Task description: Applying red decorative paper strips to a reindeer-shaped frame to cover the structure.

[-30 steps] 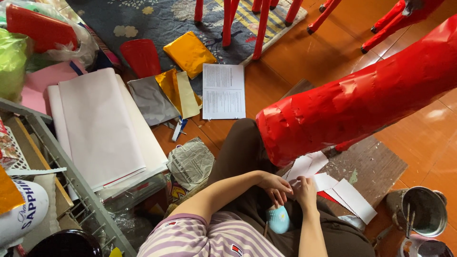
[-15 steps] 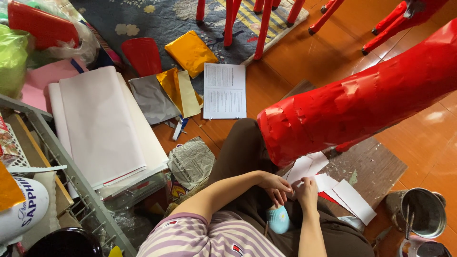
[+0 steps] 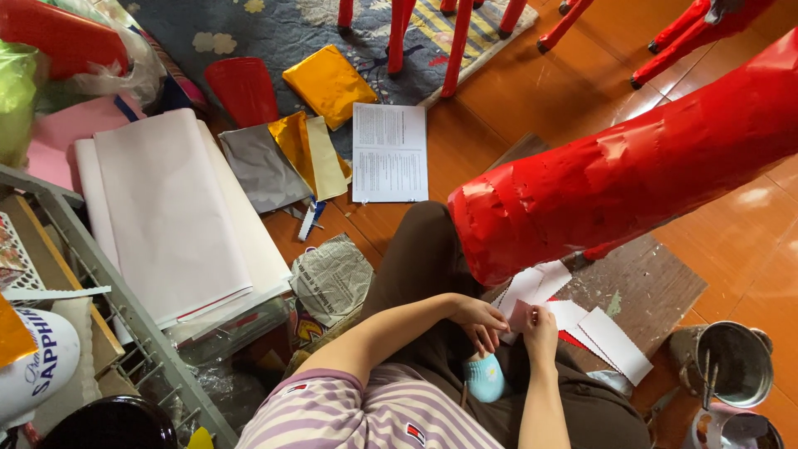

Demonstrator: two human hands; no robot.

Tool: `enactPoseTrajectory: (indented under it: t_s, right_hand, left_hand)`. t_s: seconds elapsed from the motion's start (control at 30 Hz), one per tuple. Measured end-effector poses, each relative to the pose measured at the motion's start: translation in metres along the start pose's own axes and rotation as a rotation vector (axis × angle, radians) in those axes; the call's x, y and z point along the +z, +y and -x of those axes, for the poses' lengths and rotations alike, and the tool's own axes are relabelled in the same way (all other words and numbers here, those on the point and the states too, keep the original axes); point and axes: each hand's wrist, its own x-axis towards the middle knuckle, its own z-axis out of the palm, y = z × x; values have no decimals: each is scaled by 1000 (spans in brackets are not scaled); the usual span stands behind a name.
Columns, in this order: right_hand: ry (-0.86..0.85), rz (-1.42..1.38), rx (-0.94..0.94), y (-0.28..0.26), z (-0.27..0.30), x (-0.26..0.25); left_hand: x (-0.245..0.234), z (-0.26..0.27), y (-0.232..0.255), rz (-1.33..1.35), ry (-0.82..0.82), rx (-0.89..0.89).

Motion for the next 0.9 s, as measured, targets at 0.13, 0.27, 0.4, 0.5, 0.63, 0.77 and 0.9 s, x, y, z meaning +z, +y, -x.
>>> enactPoseTrajectory:
  t_s: [0.13,0.27,0.4,0.5,0.63,0.77,0.9]
  right_hand:
    - [-8,-5,18,1,0,-2]
    - [-4,-8,44,4,0,-3]
    - [16,12,70,-1,2,-12]
    - [45,-28,61,-1,-1,-15]
    - [79,-98,48,-13,5,-33]
    - [78,-190,115,-46,20,-61]
    - [47,-335,68,-84,42,-76]
  left_hand:
    - [-3,-6,-5,28,5,4]
    - [-1,-2,-3,32,23,4]
    - [0,-3,-5,34,28,10]
    - [-3,-4,-6,50,31,7]
    - [-4,-7,-8,89,52,28]
    - [-23,-36,-11,110,142,90]
    - [-38,-66,-15,128,178,137]
